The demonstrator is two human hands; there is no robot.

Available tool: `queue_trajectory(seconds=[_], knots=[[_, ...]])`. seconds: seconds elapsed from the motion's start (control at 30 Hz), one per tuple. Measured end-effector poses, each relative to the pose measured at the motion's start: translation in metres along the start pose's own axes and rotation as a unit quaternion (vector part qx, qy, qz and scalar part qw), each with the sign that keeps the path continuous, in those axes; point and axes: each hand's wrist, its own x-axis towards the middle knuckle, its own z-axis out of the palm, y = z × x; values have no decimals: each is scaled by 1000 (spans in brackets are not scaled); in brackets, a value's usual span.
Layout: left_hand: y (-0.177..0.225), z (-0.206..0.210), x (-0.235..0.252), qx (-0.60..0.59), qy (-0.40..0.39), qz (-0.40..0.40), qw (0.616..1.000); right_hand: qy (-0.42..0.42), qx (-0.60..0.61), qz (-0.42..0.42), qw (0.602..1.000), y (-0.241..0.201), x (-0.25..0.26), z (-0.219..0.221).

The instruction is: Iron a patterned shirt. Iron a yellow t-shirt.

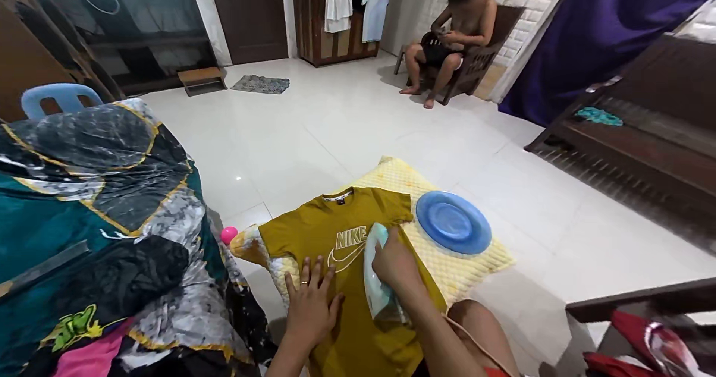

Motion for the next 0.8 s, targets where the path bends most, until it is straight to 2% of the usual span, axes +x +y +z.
queue_trajectory(seconds=[0.07, 0.17, 0.33, 0.57, 0.73, 0.8], knots=[[-1, 0, 0, 4, 7, 4, 1000, -10, -3, 1, 1000, 6, -11, 3], [-1, 0, 1, 10, 7, 5, 1000, -9, 10, -2, 1000, 6, 2, -1], [-3, 1, 0, 13, 13, 7, 1000, 32, 44, 9, 998, -9, 66, -24], [-2, -5, 3, 0, 8, 5, 1000, 25, 10, 28, 999, -31, 148, -57], [-2, -13, 7, -18, -28, -1, 999, 22, -38, 14, 999, -26, 148, -55], [-6, -12, 8, -26, -12, 1, 1000, 28, -54, 3, 998, -21, 133, -48]])
